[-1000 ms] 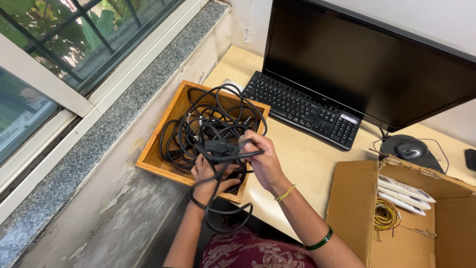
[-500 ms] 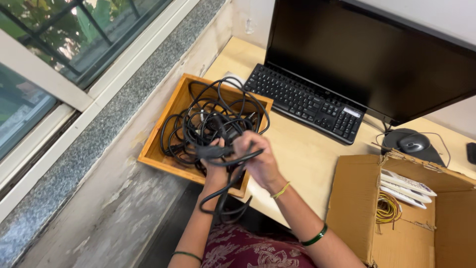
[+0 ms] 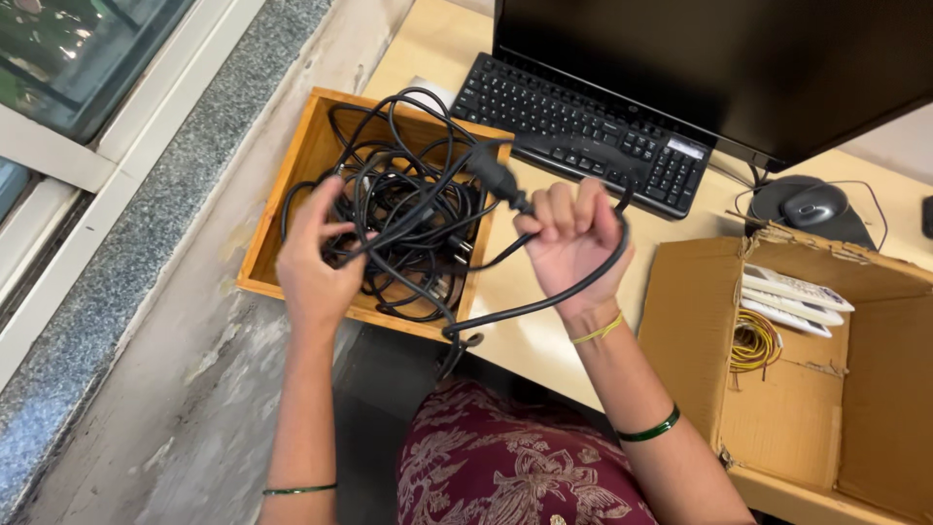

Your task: The person sorts various black power and connection cables by hand, coiling them individually and placing them into a wooden crate on a desk.

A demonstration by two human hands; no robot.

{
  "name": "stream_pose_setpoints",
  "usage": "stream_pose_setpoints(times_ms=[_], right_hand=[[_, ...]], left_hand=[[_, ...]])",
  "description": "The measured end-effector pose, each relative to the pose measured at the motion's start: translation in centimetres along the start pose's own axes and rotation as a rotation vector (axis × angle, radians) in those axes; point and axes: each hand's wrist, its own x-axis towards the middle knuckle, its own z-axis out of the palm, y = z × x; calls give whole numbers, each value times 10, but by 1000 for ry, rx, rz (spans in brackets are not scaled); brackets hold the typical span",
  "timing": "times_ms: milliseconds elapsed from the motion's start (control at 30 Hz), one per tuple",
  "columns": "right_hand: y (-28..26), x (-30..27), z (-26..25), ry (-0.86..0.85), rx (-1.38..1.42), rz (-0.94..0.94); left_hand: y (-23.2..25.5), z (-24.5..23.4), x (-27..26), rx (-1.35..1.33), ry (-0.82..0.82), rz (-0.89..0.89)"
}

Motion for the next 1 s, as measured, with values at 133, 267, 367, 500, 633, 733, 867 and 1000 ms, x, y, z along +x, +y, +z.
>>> stream_pose_setpoints(times_ms=[133,267,367,500,633,733,867,1000], right_hand=[[-9,1,4,-40,75,-13],[-7,-1,2,-117,76,46],[-4,-1,-2,-147,35,110],[12,-5,-10,-134,26,207],[19,-8,-17,-121,5,239],[20,-7,-18,-112,1,245],[21,-5,-17,-89,10,237],[22,-4,-17,-94,15,219]], left_hand=[[11,14,-6,-102,91,-111],[-12,53,-33,-337,58,-351],[-36,73,-51,-314,-146,-376],[-57,85,-59,-240,-136,-460],[-66,82,-54,-188,-313,-365],[-64,79,-49,-127,-474,-376],[-53,74,-50,137,-591,-286],[-52,72,-47,124,-586,-304]])
